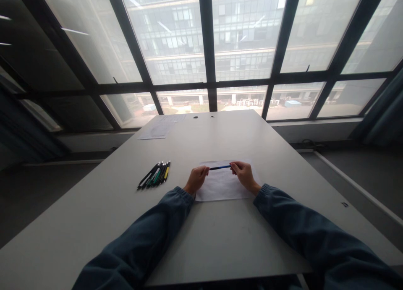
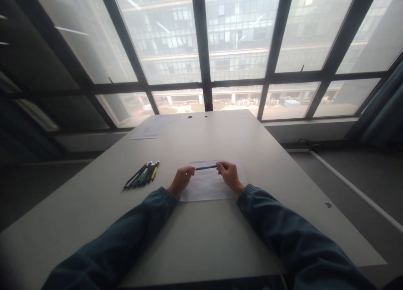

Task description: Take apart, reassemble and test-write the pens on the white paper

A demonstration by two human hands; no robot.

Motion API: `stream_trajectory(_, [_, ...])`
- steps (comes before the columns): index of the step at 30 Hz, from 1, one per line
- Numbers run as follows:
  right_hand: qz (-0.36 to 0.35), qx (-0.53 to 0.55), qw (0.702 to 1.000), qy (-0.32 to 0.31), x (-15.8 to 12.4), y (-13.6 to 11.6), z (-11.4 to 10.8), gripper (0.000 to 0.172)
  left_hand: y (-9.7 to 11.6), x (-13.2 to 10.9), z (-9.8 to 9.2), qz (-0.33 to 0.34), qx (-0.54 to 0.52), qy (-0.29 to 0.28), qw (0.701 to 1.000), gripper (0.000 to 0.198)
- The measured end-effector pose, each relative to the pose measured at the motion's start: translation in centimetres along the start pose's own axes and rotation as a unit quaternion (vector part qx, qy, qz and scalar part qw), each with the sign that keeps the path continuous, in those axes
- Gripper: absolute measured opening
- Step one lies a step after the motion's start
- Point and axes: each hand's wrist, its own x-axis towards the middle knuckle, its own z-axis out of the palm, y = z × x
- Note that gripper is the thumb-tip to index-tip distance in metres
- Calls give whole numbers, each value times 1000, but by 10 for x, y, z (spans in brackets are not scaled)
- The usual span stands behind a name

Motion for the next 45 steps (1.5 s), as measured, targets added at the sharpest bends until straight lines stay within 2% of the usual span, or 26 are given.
stream_trajectory(7, [-4,1,1000,-5,0,-1,0,37,-1,0,0,-8,-14,2,1000,51])
stream_trajectory(14, [-11,-16,1000,-5,0,0,-1,39,-2,1,1,-19,-79,36,996,29])
stream_trajectory(26, [-14,-32,999,18,0,-1,-1,40,5,1,2,24,-68,49,996,10])
stream_trajectory(45, [-10,-4,1000,2,0,-2,0,40,1,0,-1,-14,-44,20,999,40])
